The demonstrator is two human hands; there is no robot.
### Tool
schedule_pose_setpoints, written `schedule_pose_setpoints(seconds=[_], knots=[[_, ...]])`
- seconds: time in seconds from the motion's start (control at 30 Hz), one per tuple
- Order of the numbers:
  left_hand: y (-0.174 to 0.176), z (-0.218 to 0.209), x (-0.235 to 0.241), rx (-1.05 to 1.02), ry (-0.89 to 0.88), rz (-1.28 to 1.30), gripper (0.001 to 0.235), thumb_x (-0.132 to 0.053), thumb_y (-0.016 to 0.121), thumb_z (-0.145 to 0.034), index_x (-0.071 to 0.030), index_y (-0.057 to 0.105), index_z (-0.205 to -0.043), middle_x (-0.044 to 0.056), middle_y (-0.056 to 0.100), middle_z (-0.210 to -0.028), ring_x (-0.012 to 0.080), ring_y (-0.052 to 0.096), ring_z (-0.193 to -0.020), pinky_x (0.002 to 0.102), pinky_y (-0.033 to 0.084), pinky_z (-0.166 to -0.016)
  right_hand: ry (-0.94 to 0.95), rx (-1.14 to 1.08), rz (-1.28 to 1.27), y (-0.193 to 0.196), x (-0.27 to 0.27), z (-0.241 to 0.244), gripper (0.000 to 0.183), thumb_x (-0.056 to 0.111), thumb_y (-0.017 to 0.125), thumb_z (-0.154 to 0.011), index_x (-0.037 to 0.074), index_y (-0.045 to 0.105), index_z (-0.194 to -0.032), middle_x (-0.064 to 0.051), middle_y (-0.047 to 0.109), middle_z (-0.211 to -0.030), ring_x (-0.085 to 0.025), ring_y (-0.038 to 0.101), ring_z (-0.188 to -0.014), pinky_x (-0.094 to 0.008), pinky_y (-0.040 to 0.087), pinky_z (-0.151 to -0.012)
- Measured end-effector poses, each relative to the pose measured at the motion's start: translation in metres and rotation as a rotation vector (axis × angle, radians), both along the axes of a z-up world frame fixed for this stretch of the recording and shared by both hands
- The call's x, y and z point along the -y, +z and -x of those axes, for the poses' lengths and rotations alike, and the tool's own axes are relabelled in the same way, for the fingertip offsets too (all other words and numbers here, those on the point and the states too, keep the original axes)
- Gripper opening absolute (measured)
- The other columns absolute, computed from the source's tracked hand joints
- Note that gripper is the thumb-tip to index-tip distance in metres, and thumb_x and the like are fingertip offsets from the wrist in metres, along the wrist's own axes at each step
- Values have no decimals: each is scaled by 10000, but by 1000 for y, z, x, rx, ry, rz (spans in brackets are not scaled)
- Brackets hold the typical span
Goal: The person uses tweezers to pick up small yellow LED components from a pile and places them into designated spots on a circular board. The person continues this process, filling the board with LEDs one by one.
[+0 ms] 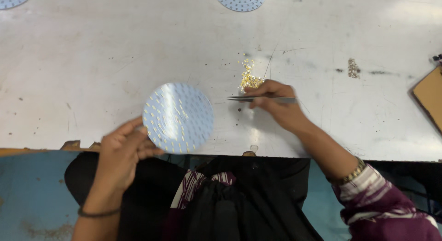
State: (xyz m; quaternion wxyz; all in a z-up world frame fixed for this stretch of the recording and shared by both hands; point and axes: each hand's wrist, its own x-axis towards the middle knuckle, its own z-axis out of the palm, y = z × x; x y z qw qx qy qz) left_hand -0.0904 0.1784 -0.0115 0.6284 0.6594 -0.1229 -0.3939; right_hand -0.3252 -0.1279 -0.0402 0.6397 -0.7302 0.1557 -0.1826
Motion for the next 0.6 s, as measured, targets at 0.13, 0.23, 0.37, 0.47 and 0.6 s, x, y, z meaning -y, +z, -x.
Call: schedule_pose_setpoints(seconds=[0.13, 0.23, 0.37, 0.47, 0.6], knots=[[-9, 15, -6, -49, -84, 6, 446, -76, 538, -967, 62, 576, -1389, 194, 776, -984, 231, 753, -754, 353, 648, -634, 79, -45, -89, 7, -6, 50, 113, 129, 686, -886, 49, 725, -957, -122, 789, -1120, -308, 724, -1207, -505, 574, -990], [-10, 19, 2, -43, -79, -6, 457, -72, 541, -963, 69, 566, -1396, 207, 777, -948, 239, 766, -758, 348, 647, -628, 298, -39, -10, 7, -23, 58, 87, 93, 725, -936, 17, 705, -973, -156, 779, -999, -340, 690, -1282, -511, 467, -1185], [-9, 25, 20, -41, -82, -25, 463, -76, 554, -957, 78, 560, -1394, 211, 775, -938, 243, 772, -762, 347, 644, -620, 243, -45, 107, 9, -11, 31, 132, 80, 693, -919, 7, 724, -1024, -172, 775, -1118, -321, 683, -1238, -482, 393, -1155], [-5, 30, 32, -21, -107, -27, 464, -89, 563, -962, 75, 571, -1396, 209, 772, -919, 241, 764, -747, 344, 645, -615, 151, -44, 64, 8, 8, 11, 147, 85, 680, -912, -12, 714, -1018, -187, 758, -1128, -300, 669, -1174, -478, 490, -1020], [0, 30, 46, 20, -178, -74, 499, -156, 596, -935, 18, 564, -1401, 138, 793, -936, 196, 765, -740, 307, 632, -603, -124, 130, -140, 10, 17, 31, 131, 86, 630, -954, -25, 647, -1020, -209, 755, -1093, -282, 739, -959, -452, 553, -877]])
